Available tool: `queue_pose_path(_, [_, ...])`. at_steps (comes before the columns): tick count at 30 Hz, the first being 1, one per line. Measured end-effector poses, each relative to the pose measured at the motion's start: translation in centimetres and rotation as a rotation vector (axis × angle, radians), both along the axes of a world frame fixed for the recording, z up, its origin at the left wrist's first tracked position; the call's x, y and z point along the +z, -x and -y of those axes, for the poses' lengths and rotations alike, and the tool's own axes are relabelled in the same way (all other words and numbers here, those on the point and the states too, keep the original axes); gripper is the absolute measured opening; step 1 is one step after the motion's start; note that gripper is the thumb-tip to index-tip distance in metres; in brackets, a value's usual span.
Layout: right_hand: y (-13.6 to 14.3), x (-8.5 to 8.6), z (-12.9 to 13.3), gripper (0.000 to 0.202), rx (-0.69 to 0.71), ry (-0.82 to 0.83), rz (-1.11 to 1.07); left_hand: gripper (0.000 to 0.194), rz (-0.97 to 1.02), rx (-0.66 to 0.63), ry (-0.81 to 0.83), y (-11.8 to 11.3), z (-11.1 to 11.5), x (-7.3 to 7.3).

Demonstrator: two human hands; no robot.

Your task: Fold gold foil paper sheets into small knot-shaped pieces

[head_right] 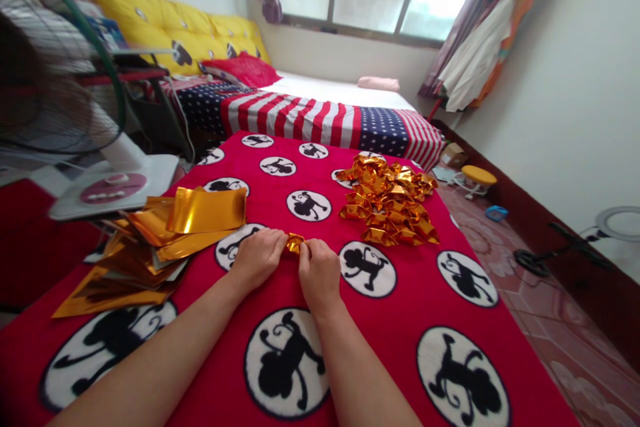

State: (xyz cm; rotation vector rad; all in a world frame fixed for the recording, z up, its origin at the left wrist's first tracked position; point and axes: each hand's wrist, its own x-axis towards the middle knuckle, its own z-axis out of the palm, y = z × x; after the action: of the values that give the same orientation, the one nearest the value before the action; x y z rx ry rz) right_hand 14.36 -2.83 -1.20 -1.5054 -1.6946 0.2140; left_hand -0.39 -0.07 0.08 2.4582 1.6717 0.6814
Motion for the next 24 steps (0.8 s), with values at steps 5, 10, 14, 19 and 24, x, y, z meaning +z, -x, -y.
queue_pose_path(5, [0.06, 0.20, 0.07, 0.024, -0.062, 0.043, -0.158, 0.039, 0.113, 0.045, 0.062, 0.12, -0.10, 0.05])
queue_pose_path(10, [-0.17, 0.21, -0.04, 0.022, -0.089, 0.033, -0.249, 0.036, 0.163, -0.031, 0.100, 0.29, -0.03, 0.12])
queue_pose_path(14, [-0.01, 0.14, -0.01, 0.023, -0.103, 0.038, -0.255, 0.035, 0.205, -0.011, 0.102, -0.02, 0.36, 0.34])
queue_pose_path(19, [0.22, -0.12, 0.33, 0.025, -0.062, 0.023, -0.306, 0.043, 0.332, 0.085, 0.122, -0.47, 0.61, 0.44])
queue_pose_path(24, [0.30, 0.14, 0.50, 0.030, -0.089, 0.028, -0.474, 0.039, 0.351, 0.064, 0.115, -0.55, 0.68, 0.28])
